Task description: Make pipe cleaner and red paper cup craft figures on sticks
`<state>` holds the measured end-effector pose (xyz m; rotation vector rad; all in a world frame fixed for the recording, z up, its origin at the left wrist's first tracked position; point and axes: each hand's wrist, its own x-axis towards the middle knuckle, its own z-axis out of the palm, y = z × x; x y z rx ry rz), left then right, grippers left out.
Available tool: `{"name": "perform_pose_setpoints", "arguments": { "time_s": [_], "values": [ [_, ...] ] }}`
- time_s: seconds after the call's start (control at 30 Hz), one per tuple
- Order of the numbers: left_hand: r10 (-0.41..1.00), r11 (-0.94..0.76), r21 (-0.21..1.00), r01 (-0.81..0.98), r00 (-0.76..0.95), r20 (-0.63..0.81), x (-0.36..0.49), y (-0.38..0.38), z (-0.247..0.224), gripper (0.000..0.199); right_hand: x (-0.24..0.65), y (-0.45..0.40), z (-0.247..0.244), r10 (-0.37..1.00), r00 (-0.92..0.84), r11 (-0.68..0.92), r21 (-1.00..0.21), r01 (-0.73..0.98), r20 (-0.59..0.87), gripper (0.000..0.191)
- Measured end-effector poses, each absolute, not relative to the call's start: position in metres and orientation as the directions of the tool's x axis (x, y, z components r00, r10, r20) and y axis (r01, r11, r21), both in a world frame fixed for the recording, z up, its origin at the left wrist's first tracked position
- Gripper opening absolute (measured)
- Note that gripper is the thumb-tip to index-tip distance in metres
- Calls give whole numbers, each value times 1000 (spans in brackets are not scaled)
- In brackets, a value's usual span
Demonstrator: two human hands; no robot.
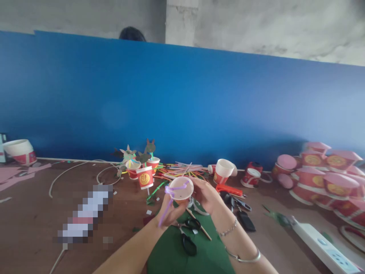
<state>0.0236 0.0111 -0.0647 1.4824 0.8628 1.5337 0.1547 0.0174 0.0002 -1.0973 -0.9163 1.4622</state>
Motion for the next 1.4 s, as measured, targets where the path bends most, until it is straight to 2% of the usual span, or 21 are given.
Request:
{"name": "perform_pose_setpoints", "arguments": {
  "time_s": [0.1,0.17,0.3,0.43,0.57,0.67,0.77,0.83,0.93,1.1,1.27,1.33,1.4],
  "values": [
    [940,-311,928,-205,76,332,24,11,-63,54,147,16,-1,994,91,-47,-975,-216,-68,30],
    [966,-235,927,-291,39,257,23,13,-63,55,146,16,-2,984,177,25,-989,-147,-2,31],
    [982,-181,913,-367,-121,146,22,16,-61,46,151,18,-1,976,208,-32,-985,-170,-68,31],
    [984,-175,895,-409,-82,155,23,13,-56,49,151,16,2,991,118,-59,-994,-93,-70,32],
    [974,-210,892,-401,-8,226,23,13,-56,50,145,13,0,998,62,36,-998,-52,33,31],
    [965,-246,910,-335,-1,261,22,18,-61,53,142,12,-4,976,141,145,-978,149,166,27],
    [968,-245,926,-287,-123,218,23,22,-67,58,140,9,-7,935,165,219,-877,428,314,25],
    [969,-223,932,-285,-172,179,23,24,-69,56,138,8,-9,919,141,250,-823,510,367,24],
    [976,-189,922,-339,-171,137,22,26,-71,49,137,8,-12,942,74,264,-857,444,328,23],
    [981,-140,874,-466,-183,59,21,26,-68,48,138,9,-10,974,4,225,-966,124,228,19],
    [977,-165,860,-483,-199,75,23,23,-65,49,144,6,1,991,27,136,-984,-111,133,18],
    [978,-177,869,-462,-184,101,23,21,-66,50,152,5,10,998,-33,49,-988,-145,54,19],
    [978,-196,883,-427,-143,148,22,20,-66,51,164,4,20,983,-163,-95,-992,-80,-81,19]
  ]
}}
